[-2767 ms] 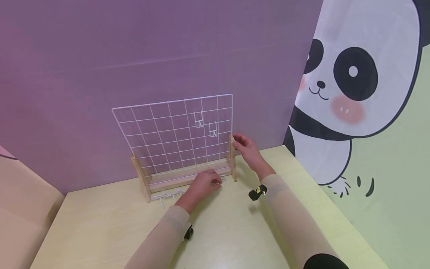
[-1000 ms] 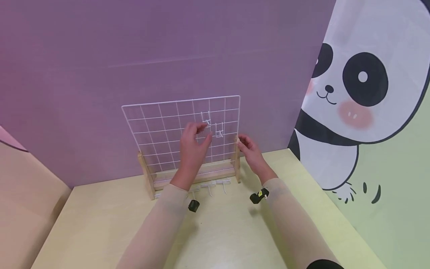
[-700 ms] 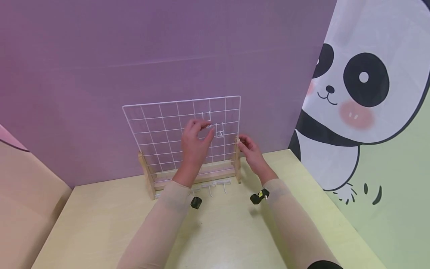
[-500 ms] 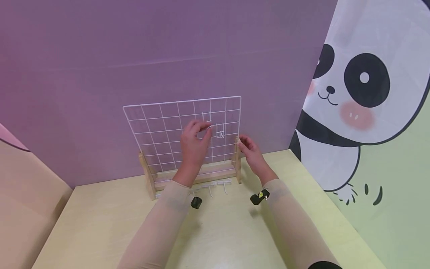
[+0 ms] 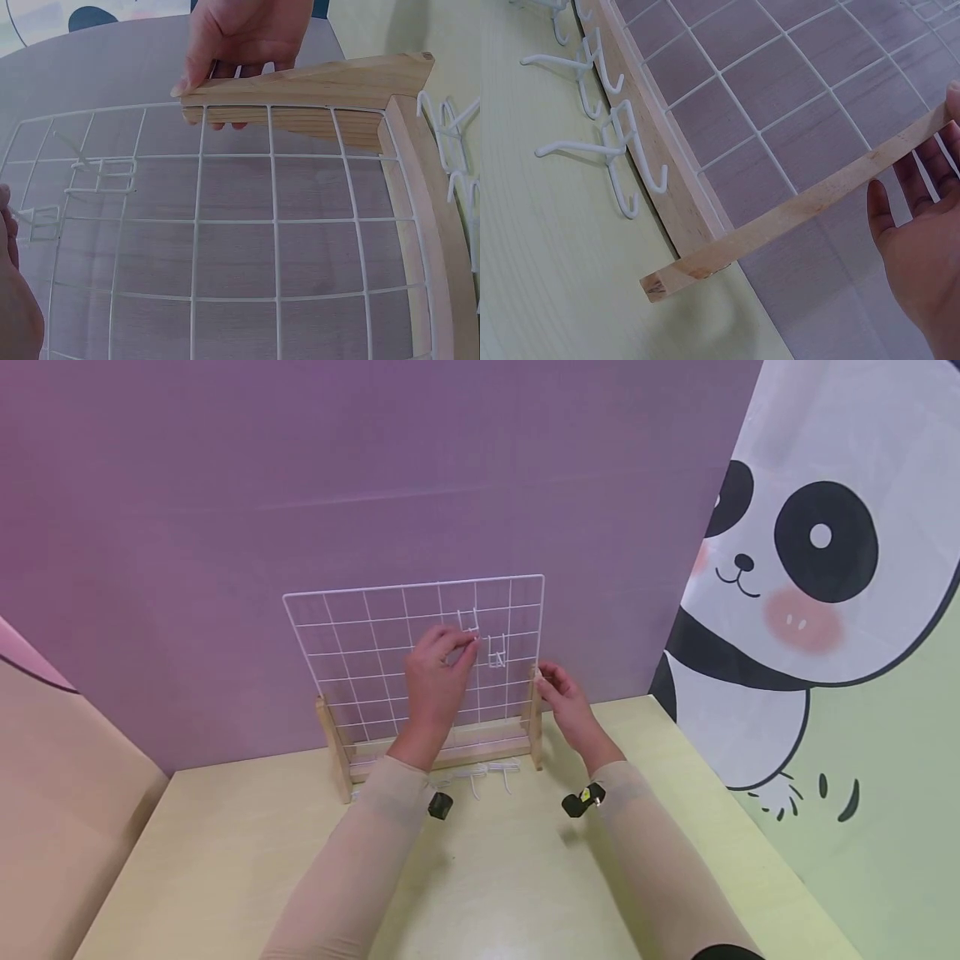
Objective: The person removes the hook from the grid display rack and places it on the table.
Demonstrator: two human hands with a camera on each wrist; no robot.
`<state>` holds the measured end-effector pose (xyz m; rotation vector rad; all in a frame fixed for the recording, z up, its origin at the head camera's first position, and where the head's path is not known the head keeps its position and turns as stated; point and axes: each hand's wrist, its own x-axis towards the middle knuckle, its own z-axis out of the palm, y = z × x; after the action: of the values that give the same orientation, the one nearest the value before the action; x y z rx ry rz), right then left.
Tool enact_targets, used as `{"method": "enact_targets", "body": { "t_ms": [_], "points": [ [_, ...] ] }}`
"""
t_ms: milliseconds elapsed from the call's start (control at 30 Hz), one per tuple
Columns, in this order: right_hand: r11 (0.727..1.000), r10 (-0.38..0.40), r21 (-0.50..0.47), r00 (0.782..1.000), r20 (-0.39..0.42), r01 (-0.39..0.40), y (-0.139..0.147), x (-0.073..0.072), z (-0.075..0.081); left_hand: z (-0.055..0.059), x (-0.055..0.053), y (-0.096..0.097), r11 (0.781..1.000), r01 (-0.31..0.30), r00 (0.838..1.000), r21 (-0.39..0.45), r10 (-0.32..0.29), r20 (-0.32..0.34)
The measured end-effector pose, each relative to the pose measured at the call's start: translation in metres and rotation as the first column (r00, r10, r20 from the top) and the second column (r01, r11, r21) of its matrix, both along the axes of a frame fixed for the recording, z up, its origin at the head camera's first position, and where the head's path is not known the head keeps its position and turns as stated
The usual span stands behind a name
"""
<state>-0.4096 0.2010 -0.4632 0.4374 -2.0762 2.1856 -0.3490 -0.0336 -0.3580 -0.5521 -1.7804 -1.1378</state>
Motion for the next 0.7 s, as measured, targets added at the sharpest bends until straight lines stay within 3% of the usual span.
{"method": "enact_targets", "body": {
  "t_ms": [333, 700],
  "points": [
    [1.000, -0.008, 0.009, 1.000, 0.005, 0.008, -0.001, 0.003, 0.002, 0.010, -0.001, -0.006, 1.000, 0.003, 0.996, 0.001, -0.003, -0.086],
    [1.000, -0.005, -0.023, 1.000, -0.018, 0.004, -0.003, 0.003, 0.002, 0.014, 0.014, -0.017, 0.999, 0.039, 0.992, -0.014, -0.041, -0.119]
  ]
}}
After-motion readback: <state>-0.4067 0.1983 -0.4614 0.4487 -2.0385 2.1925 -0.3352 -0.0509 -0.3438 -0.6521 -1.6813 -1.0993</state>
